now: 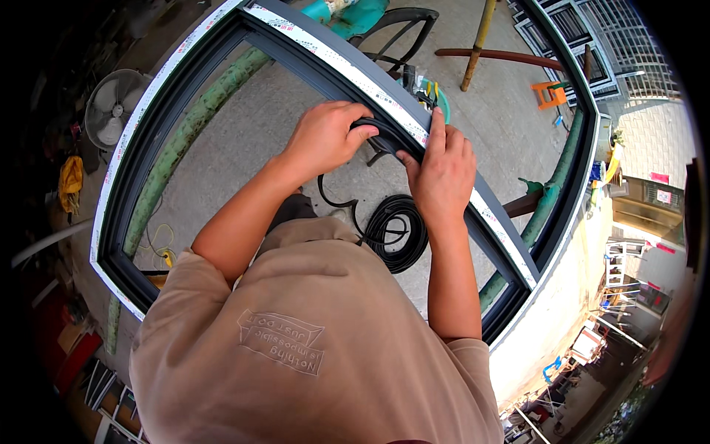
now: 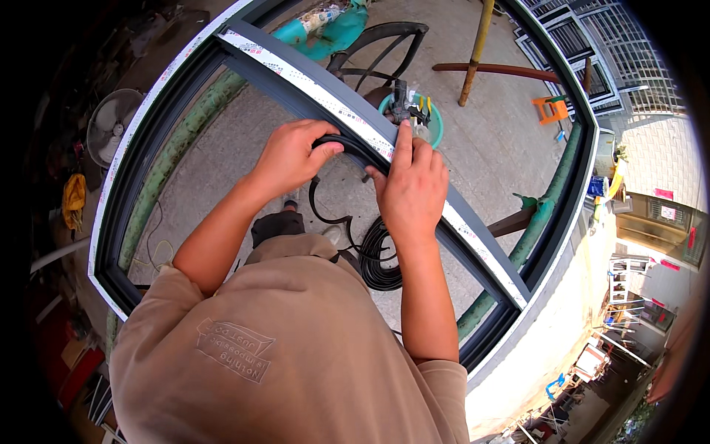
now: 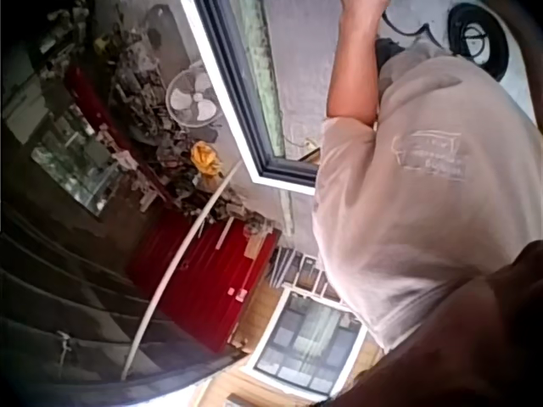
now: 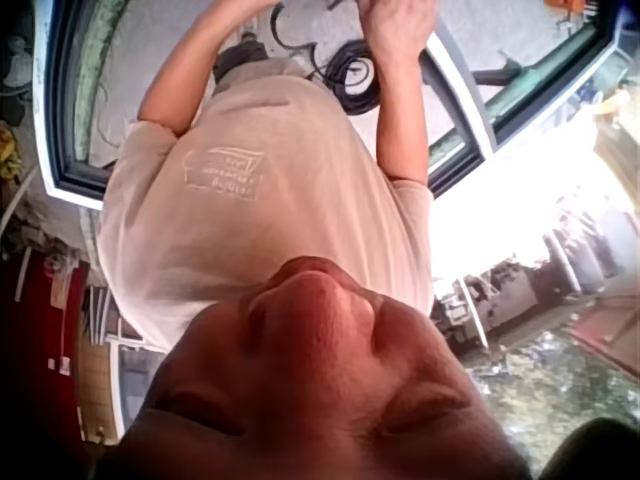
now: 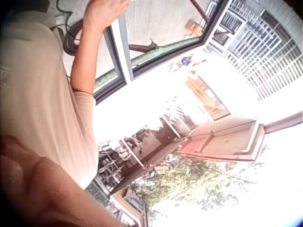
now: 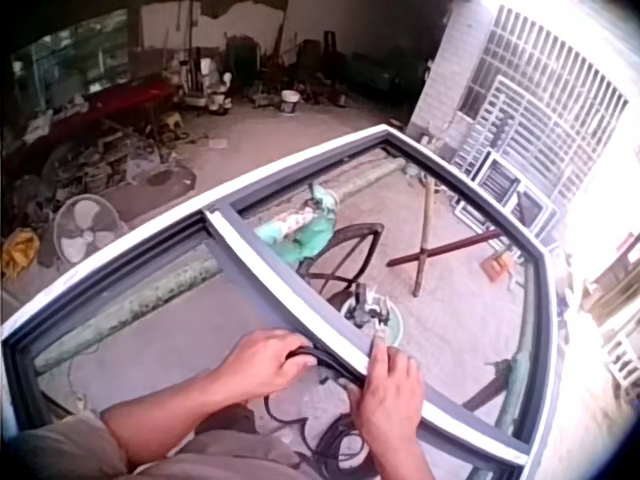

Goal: The person uses shears to cut a rubber gasket strip and then presses the rubber strip into the frame of a glass door by hand.

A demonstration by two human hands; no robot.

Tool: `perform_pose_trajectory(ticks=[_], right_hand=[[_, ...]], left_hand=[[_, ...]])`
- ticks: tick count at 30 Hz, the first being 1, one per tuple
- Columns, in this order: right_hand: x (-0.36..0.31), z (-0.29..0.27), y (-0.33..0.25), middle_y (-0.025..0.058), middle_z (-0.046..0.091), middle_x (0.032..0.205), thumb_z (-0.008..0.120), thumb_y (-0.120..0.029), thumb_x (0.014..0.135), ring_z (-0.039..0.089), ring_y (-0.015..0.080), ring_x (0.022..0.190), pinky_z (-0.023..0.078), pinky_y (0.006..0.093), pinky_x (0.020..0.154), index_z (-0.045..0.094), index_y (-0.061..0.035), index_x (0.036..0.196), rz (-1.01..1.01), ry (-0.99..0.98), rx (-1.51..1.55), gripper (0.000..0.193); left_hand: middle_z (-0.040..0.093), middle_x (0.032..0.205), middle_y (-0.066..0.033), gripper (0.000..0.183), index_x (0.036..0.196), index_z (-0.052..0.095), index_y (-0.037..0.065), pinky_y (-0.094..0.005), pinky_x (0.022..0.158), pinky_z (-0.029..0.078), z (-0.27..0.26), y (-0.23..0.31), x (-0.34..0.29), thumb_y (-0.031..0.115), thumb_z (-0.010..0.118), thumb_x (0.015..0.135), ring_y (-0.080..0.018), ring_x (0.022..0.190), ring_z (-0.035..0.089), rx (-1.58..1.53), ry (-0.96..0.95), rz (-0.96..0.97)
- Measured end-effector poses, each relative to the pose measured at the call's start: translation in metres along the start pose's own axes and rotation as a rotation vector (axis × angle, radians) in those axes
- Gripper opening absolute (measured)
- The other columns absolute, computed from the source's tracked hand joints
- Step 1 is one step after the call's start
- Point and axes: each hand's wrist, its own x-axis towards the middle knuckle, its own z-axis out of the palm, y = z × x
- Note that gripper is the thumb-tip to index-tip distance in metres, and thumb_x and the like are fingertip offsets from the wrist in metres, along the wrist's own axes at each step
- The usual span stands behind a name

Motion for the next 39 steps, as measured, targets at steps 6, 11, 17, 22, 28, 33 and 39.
perform_pose_trajectory(ticks=[6, 11, 17, 22, 28, 33, 39], right_hand=[[0.006, -0.003, -0.012, 0.0194, 0.069, 0.131, 0.098, -0.043, 0.084, 0.066, 0.0401, 0.117, 0.053, 0.0495, 0.101, 0.059, 0.0005, 0.157, 0.074, -0.004, 0.004, 0.094], [0.017, 0.002, -0.023, 0.0197, 0.069, 0.127, 0.097, -0.04, 0.086, 0.066, 0.0397, 0.115, 0.053, 0.0499, 0.099, 0.06, 0.0029, 0.152, 0.06, 0.007, 0.032, 0.087], [0.016, 0.006, -0.023, 0.0184, 0.068, 0.124, 0.097, -0.039, 0.085, 0.066, 0.0387, 0.113, 0.052, 0.0494, 0.098, 0.059, 0.0022, 0.151, 0.05, 0.001, -0.018, 0.087], [0.016, 0.006, -0.018, 0.018, 0.068, 0.125, 0.098, -0.039, 0.085, 0.066, 0.0385, 0.113, 0.052, 0.0494, 0.099, 0.058, 0.0011, 0.153, 0.032, -0.012, -0.035, 0.088], [0.016, 0.009, -0.018, 0.0182, 0.069, 0.128, 0.098, -0.038, 0.085, 0.066, 0.0386, 0.114, 0.053, 0.049, 0.1, 0.059, 0.0009, 0.153, 0.026, 0.008, -0.021, 0.088], [0.017, 0.008, -0.018, 0.0193, 0.069, 0.127, 0.097, -0.036, 0.085, 0.066, 0.0392, 0.114, 0.053, 0.0495, 0.1, 0.059, 0.0019, 0.152, 0.018, 0.02, -0.017, 0.086], [0.03, 0.004, -0.027, 0.0191, 0.068, 0.125, 0.098, -0.032, 0.082, 0.067, 0.0395, 0.114, 0.054, 0.0506, 0.1, 0.057, 0.0036, 0.155, -0.023, 0.002, 0.051, 0.09]], left_hand=[[0.078, 0.1, -0.0147, 0.026, 0.11, 0.082, 0.005, -0.0515, 0.085, 0.058, 0.013, -0.009, 0.0, 0.021, 0.09, 0.092, -0.0412, 0.098, 0.073, 0.07, 0.152, 0.149], [0.076, 0.096, -0.0102, 0.021, 0.105, 0.082, 0.008, -0.0508, 0.086, 0.058, 0.018, -0.012, 0.002, 0.021, 0.09, 0.091, -0.0372, 0.094, 0.072, 0.106, 0.202, 0.188], [0.076, 0.096, -0.0095, 0.022, 0.105, 0.081, 0.008, -0.0491, 0.087, 0.057, 0.022, -0.011, 0.001, 0.021, 0.09, 0.091, -0.0368, 0.094, 0.071, 0.098, 0.226, 0.179], [0.076, 0.096, -0.0123, 0.026, 0.106, 0.079, 0.004, -0.0493, 0.085, 0.057, 0.028, -0.014, -0.01, 0.017, 0.092, 0.088, -0.0389, 0.095, 0.072, 0.037, 0.252, 0.17], [0.077, 0.097, -0.0099, 0.023, 0.106, 0.08, 0.007, -0.0497, 0.086, 0.057, 0.029, -0.011, -0.003, 0.024, 0.089, 0.093, -0.0369, 0.095, 0.072, 0.075, 0.264, 0.145], [0.077, 0.096, -0.0108, 0.023, 0.106, 0.08, 0.006, -0.0494, 0.086, 0.058, 0.028, -0.006, -0.001, 0.021, 0.09, 0.092, -0.0376, 0.094, 0.072, 0.094, 0.29, 0.144], [0.078, 0.095, -0.0082, 0.022, 0.104, 0.08, 0.01, -0.0491, 0.087, 0.059, 0.029, -0.003, -0.003, 0.026, 0.089, 0.092, -0.0352, 0.095, 0.074, 0.146, 0.29, 0.105]])
